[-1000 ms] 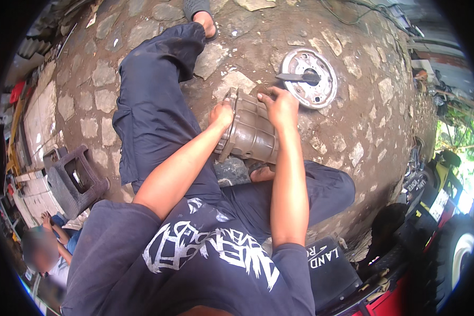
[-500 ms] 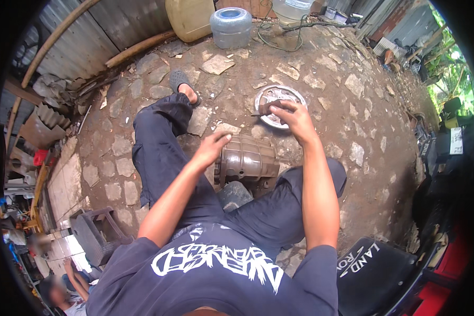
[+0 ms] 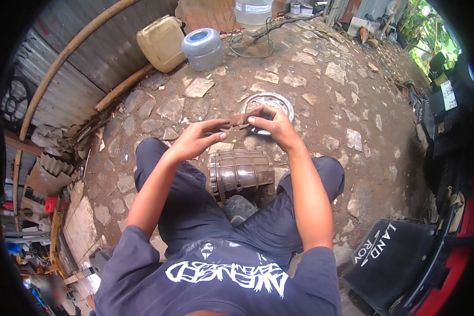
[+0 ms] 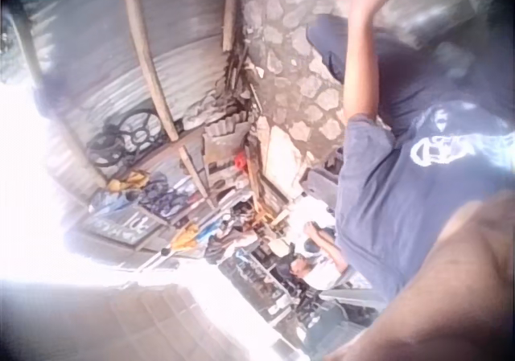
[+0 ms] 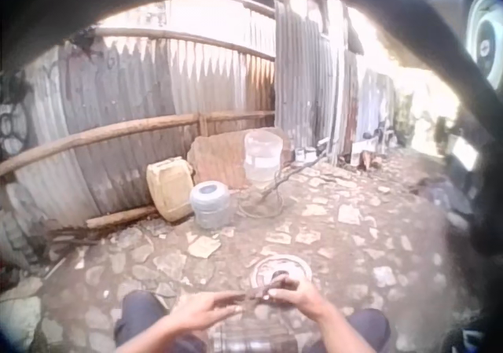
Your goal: The person sits on the ground and repeatedly picks up small metal clips, inserts them into a cylindrical mechanical housing, and removes them again. The person handles the clips and the housing by hand without using tools.
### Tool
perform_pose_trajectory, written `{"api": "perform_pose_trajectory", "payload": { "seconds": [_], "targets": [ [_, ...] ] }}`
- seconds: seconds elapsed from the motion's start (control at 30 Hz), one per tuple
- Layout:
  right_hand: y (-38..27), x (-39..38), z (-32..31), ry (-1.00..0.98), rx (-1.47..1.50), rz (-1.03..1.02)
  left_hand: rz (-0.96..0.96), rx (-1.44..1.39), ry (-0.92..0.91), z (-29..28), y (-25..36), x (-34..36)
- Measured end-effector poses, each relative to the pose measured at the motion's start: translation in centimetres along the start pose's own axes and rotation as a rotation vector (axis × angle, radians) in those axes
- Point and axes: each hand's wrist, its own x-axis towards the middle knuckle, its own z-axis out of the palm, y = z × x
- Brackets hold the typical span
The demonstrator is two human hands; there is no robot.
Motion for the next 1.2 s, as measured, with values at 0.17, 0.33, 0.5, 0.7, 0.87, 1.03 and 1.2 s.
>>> {"api": "perform_pose_trajectory", "payload": {
  "seconds": [0.17,0.33,0.5,0.7,0.87,1.03,1.2],
  "targets": [
    [0.7,0.4,1.6,-0.077,-0.084,0.149,-0.162,-0.683,0.160,1.4,-5.5,1.5],
    [1.7,1.3,2.2,-0.063,-0.123,0.098,-0.160,-0.904,-0.035,2.0,-5.5,2.2],
    [1.3,1.5,2.5,-0.076,-0.155,0.075,-0.203,-0.729,0.049,0.4,-5.3,1.4],
    [1.9,1.9,3.9,-0.058,-0.192,0.107,-0.147,-0.492,0.156,0.5,-4.6,1.0],
    [2.9,2.4,3.9,-0.041,-0.246,0.019,-0.160,-0.456,0.173,0.1,-3.9,0.7],
    [2.2,2.5,4.1,-0.027,-0.111,0.022,-0.155,-0.561,0.158,0.0,-5.3,0.3],
    [1.8,2.4,4.0,0.000,-0.152,0.033,-0.130,-0.534,0.175,0.4,-5.8,0.6]
  ]
}}
